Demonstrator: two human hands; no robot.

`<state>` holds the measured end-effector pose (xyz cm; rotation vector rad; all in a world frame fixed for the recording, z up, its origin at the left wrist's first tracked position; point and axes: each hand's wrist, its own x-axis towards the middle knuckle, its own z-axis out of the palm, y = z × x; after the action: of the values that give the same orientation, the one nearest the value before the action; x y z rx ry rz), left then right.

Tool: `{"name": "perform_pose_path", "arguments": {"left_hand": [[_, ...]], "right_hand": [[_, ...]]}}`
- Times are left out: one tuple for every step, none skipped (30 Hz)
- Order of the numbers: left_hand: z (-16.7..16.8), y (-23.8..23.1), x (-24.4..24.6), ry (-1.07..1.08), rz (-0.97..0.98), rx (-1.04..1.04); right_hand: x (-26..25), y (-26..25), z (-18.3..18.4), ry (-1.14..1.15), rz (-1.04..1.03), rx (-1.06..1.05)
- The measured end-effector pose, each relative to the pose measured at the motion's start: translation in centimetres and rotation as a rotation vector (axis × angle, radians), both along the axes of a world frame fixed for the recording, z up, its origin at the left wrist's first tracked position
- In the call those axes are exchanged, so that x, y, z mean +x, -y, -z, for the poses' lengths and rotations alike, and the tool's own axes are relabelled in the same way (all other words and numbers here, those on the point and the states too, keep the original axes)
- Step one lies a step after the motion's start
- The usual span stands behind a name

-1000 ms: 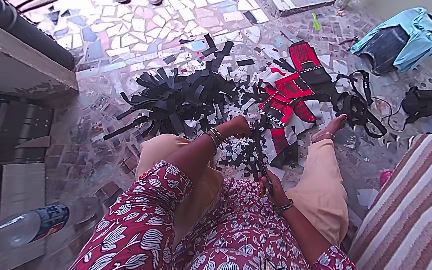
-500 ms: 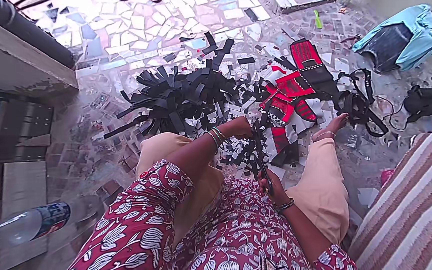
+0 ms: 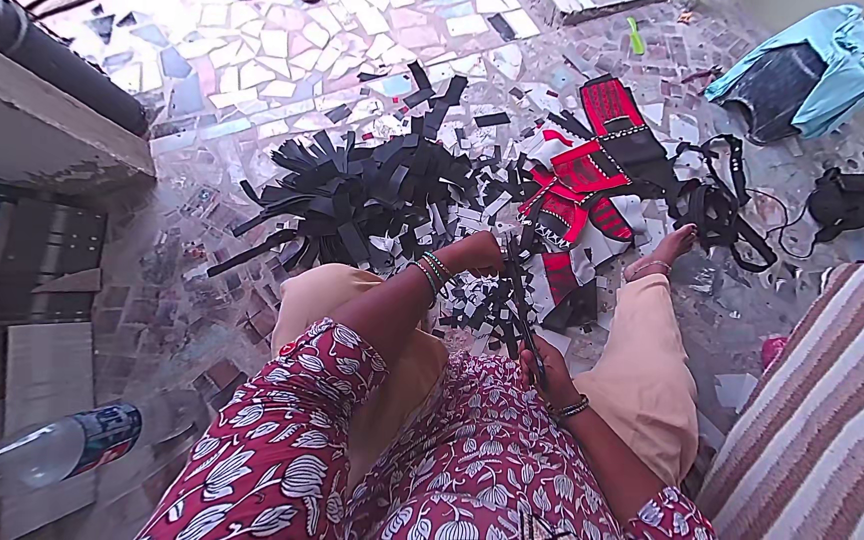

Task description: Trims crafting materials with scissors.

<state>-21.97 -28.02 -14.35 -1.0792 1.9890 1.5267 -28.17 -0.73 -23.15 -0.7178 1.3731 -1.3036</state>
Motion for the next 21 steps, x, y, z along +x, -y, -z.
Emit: {"name": "perform_pose_path", "arguments": {"left_hand": [[-0.05,0.00,0.01,0.003,0.001,-0.002],[-0.07,-0.01,0.01,0.005,-0.001,-0.003],[-0.04,0.01,0.00,0.006,0.000,-0.003],[-0.03,0.03,-0.03,0.007,0.003,-0.005],[-0.02,0.06,-0.04,0.009,0.008,-0.009],[-0.03,0.07,-0.05,0.011,0.012,-0.011],[-0.04,0.07,-0.07,0.014,0.015,-0.013],[-0.05,0.05,-0.09,0.018,0.017,-0.016],[-0.05,0.04,-0.11,0.020,0.020,-0.017],[-0.04,0.04,-0.10,0.021,0.023,-0.020],[-0.02,0.04,-0.09,0.020,0.025,-0.022],[0.01,0.04,-0.07,0.018,0.025,-0.025],[0.02,0.04,-0.03,0.014,0.022,-0.029],[0.01,0.06,-0.03,0.013,0.016,-0.032],[0.03,0.06,-0.04,0.010,0.002,-0.036],[0.11,0.12,-0.03,-0.001,-0.016,-0.045],[0.25,0.20,0.00,-0.015,-0.039,-0.059],[0.39,0.33,0.02,-0.031,-0.069,-0.075],[0.42,0.49,0.04,-0.042,-0.096,-0.082],[0.37,0.66,0.07,-0.052,-0.114,-0.088],[0.20,0.84,0.12,-0.062,-0.126,-0.089]], "right_hand": [[0.01,0.01,0.03,-0.009,-0.002,-0.001],[0.02,0.00,0.08,-0.016,-0.004,-0.001],[0.01,-0.01,0.11,-0.023,-0.005,-0.002],[-0.01,-0.01,0.11,-0.029,-0.008,-0.002],[-0.02,0.01,0.11,-0.035,-0.010,-0.002],[-0.01,0.03,0.10,-0.042,-0.008,-0.002],[0.00,0.06,0.07,-0.050,-0.003,0.000],[0.01,0.07,0.06,-0.057,-0.001,0.004],[0.01,0.06,0.07,-0.063,0.000,0.005],[-0.01,0.05,0.08,-0.065,-0.001,0.005],[-0.03,0.07,0.09,-0.061,0.000,0.002],[-0.04,0.09,0.13,-0.058,0.002,-0.001],[-0.01,0.12,0.20,-0.048,0.007,-0.002],[0.01,0.15,0.28,-0.031,0.016,-0.002],[0.02,0.14,0.32,-0.008,0.029,-0.005],[0.02,0.11,0.32,0.016,0.042,-0.010],[-0.03,0.08,0.29,0.032,0.046,-0.017],[-0.07,0.08,0.29,0.043,0.045,-0.024],[-0.12,0.08,0.31,0.050,0.039,-0.030],[-0.16,0.06,0.37,0.049,0.031,-0.038],[-0.18,0.02,0.45,0.048,0.021,-0.046]]}}
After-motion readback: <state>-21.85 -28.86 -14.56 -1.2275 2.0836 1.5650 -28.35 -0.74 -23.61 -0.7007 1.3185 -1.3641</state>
